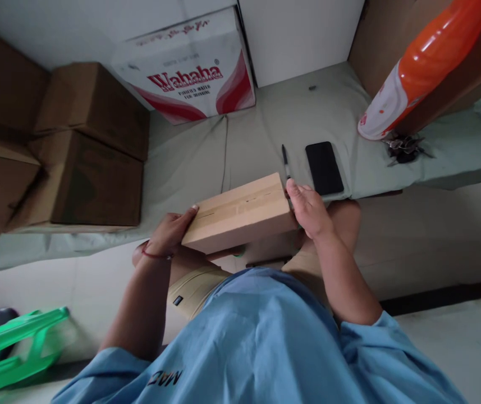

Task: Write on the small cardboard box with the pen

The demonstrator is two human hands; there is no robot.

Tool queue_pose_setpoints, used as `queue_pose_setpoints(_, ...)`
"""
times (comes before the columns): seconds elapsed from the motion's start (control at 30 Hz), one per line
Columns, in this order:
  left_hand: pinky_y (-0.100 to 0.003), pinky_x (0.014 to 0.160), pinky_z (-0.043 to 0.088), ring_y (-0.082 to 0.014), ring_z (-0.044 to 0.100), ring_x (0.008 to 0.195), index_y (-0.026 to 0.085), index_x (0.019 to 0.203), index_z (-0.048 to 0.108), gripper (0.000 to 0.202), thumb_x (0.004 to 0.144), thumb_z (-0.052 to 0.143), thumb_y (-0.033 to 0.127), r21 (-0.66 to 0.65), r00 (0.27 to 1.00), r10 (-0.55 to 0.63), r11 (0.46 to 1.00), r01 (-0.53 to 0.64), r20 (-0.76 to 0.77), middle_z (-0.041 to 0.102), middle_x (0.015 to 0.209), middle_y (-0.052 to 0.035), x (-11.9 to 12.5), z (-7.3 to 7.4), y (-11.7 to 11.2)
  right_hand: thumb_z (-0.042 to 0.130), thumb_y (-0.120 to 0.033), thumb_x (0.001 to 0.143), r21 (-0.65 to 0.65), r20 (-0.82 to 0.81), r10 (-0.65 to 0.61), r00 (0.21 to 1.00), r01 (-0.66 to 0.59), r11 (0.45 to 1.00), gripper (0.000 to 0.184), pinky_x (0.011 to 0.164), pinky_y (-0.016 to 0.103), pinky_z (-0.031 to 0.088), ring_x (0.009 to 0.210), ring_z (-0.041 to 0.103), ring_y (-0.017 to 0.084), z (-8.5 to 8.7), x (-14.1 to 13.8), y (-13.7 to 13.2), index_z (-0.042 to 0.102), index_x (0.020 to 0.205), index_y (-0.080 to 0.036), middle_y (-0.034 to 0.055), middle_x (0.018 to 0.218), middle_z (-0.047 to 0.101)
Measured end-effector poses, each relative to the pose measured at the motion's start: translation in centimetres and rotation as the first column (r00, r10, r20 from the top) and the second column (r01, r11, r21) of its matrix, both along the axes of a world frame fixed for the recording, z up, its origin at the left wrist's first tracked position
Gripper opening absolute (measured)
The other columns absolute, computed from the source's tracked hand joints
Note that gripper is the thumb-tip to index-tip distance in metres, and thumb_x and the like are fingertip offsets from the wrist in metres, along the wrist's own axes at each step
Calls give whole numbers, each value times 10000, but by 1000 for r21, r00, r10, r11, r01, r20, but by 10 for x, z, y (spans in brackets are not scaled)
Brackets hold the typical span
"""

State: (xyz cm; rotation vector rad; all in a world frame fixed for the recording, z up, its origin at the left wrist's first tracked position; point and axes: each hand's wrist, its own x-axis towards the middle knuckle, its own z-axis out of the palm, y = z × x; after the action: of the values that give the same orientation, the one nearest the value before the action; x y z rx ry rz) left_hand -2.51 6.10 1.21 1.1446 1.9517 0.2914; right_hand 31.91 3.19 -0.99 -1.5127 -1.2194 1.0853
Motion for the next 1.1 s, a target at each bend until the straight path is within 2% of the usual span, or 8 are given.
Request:
queue_pose_setpoints(0.17,-292,494,230,-170,435,497,229,503,522,690,673,658,884,-13,1000,-14,1000,14,8,492,493,-28,-1,9,3,446,-849,981,-4,94,91,991,-91,996,703,814,376,468,852,576,226,15,1,4,561,634,-249,46,739,588)
queue_pose_setpoints(0.3,-297,538,234,-144,371,557,231,499,441,668,821,593,797,281,994,-67,956,89,-87,395,523,10,3,15,-9,554,-749,977,41,64,35,997,-38,998,538,1016,406,472,1066,636,250,10,3,0,729,894,-247,68,1032,698)
queue_pose_setpoints(0.47,-329,678,393,-164,484,644,206,549,584,530,991,618,497,710,986,-169,695,115,5,521,596,-3,8,22,-31,697,-559,912,33,-99,-105,990,109,994,337,1073,412,488,1156,651,253,-8,8,-1,764,1055,-261,51,1180,726)
queue_pose_setpoints(0.57,-388,892,469,-199,594,832,265,975,865,292,1047,615,396,859,974,-224,503,95,23,706,817,-25,14,30,-43,751,-516,845,-56,-351,-171,921,162,985,308,1085,411,506,1201,656,259,-24,7,2,764,1051,-288,23,1188,759)
queue_pose_setpoints(0.77,-459,1086,510,-229,618,1124,448,1374,760,386,1008,739,328,953,866,-496,227,199,-63,680,1016,-31,45,54,-58,775,-504,742,-254,-611,-329,720,216,943,294,1111,397,506,1228,653,254,-55,-5,2,713,951,-307,-3,1106,770)
queue_pose_setpoints(0.87,-492,1121,551,-244,652,1202,450,1368,759,379,1021,716,306,946,857,-515,266,182,-20,680,1118,-41,52,58,-59,702,-512,775,-230,-605,-309,733,210,950,302,1099,423,506,1236,645,268,-57,-4,0,676,991,-303,16,1159,757)
queue_pose_setpoints(1.0,-536,1186,537,-308,616,1397,379,1446,694,394,1053,654,388,840,863,-461,535,85,206,653,1413,-90,37,46,-59,625,-489,816,-67,-443,-241,863,237,969,349,1087,436,499,1302,617,282,-38,0,-4,610,1105,-293,52,1291,715)
queue_pose_setpoints(1.1,-502,1157,557,-347,586,1443,347,1584,509,748,937,763,623,791,863,-427,609,53,271,589,1542,-130,21,28,-53,624,-456,809,17,-314,-176,933,191,981,380,1073,436,509,1293,624,286,-18,-4,-8,575,1149,-296,71,1307,704)
